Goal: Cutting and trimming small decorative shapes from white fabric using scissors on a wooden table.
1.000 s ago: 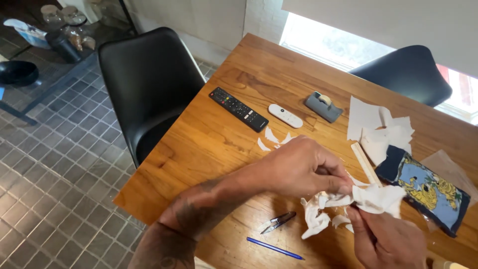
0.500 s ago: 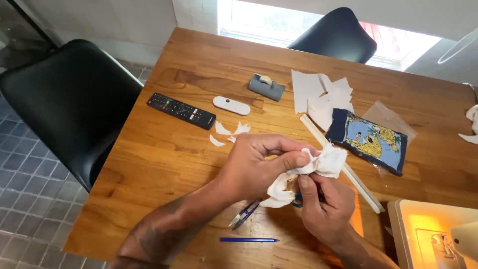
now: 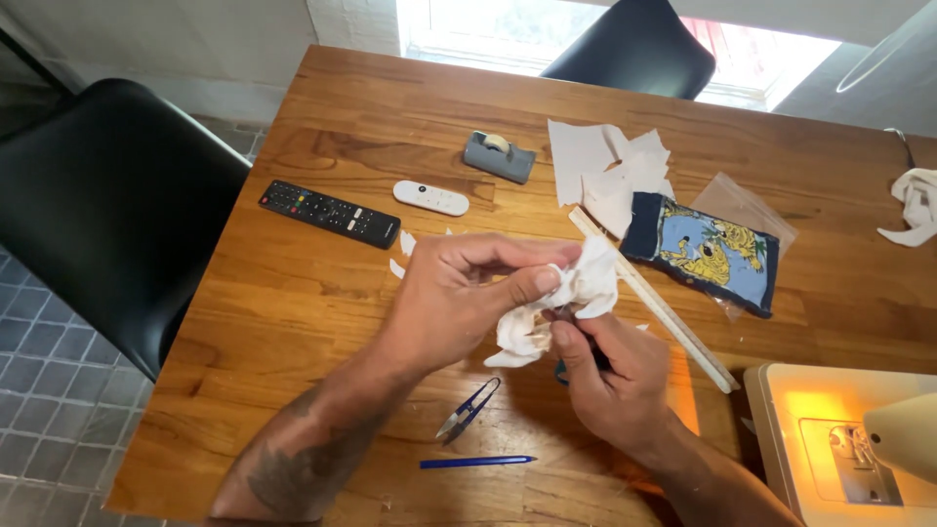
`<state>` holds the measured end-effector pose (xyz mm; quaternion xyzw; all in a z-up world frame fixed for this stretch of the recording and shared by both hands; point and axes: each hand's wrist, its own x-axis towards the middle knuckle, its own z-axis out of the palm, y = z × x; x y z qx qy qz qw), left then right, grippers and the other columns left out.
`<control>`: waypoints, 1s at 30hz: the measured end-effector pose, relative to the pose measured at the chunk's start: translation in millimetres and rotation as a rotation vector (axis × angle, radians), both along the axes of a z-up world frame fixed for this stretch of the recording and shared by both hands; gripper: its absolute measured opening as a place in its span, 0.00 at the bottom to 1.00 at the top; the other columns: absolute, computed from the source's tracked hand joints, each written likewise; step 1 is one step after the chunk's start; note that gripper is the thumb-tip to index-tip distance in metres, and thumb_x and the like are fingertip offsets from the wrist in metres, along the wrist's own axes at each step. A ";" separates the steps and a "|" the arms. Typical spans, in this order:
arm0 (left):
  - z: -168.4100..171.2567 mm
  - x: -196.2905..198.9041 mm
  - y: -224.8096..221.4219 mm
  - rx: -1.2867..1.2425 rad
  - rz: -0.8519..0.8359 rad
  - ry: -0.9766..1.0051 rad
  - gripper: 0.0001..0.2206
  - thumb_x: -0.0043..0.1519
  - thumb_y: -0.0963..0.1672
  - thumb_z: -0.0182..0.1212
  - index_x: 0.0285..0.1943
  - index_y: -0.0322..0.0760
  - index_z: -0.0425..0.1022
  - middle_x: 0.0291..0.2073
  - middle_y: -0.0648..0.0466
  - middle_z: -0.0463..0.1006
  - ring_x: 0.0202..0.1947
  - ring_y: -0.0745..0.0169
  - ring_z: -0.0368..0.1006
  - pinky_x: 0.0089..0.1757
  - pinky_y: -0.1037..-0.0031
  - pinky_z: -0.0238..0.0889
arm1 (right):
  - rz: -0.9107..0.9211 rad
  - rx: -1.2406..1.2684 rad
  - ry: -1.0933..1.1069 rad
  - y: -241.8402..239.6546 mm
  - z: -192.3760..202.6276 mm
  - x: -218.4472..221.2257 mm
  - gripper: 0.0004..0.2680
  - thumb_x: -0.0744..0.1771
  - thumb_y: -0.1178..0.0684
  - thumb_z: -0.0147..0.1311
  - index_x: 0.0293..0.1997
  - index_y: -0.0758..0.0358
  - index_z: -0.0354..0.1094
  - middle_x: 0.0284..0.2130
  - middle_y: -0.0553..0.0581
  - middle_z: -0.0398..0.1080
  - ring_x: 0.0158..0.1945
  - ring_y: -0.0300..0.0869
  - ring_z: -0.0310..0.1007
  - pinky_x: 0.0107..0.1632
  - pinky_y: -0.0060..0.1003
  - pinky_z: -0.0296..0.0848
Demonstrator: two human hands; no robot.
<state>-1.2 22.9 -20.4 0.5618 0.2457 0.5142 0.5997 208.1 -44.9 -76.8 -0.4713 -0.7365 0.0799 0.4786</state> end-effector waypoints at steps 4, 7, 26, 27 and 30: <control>-3.9 2.9 2.6 -0.095 0.027 -0.045 0.09 0.62 0.41 0.81 0.48 0.32 0.91 0.55 0.36 0.93 0.55 0.57 0.91 0.56 0.70 0.88 | 0.005 0.014 -0.028 0.0 2.0 -0.8 0.09 0.76 0.49 0.56 0.44 0.58 0.80 0.26 0.46 0.75 0.26 0.38 0.72 0.34 0.38 0.68; -1.0 1.9 1.9 -0.001 0.076 -0.007 0.07 0.63 0.41 0.80 0.46 0.31 0.90 0.49 0.38 0.94 0.50 0.59 0.91 0.53 0.71 0.88 | 0.032 0.012 -0.021 0.0 5.2 -0.3 0.09 0.76 0.49 0.55 0.49 0.59 0.82 0.28 0.47 0.77 0.26 0.38 0.73 0.34 0.37 0.69; -9.0 18.3 -21.0 0.168 0.167 0.179 0.06 0.69 0.46 0.76 0.45 0.39 0.90 0.42 0.54 0.94 0.42 0.74 0.85 0.44 0.77 0.80 | 0.024 0.006 0.132 -4.6 13.6 -1.7 0.13 0.76 0.50 0.54 0.34 0.60 0.78 0.22 0.48 0.74 0.22 0.36 0.70 0.31 0.34 0.69; -10.2 20.3 -22.3 0.174 0.181 0.180 0.06 0.69 0.46 0.76 0.45 0.40 0.90 0.44 0.55 0.94 0.43 0.74 0.85 0.45 0.77 0.80 | 0.013 -0.003 0.159 -6.2 12.1 -2.2 0.14 0.76 0.48 0.54 0.32 0.59 0.77 0.22 0.48 0.75 0.22 0.37 0.71 0.31 0.34 0.69; -2.1 18.5 -22.8 0.223 0.161 0.118 0.04 0.69 0.43 0.76 0.48 0.39 0.90 0.51 0.46 0.94 0.53 0.63 0.91 0.56 0.73 0.85 | 0.011 0.049 0.102 -3.1 9.4 1.2 0.14 0.76 0.48 0.53 0.33 0.59 0.75 0.23 0.48 0.72 0.23 0.38 0.67 0.32 0.36 0.65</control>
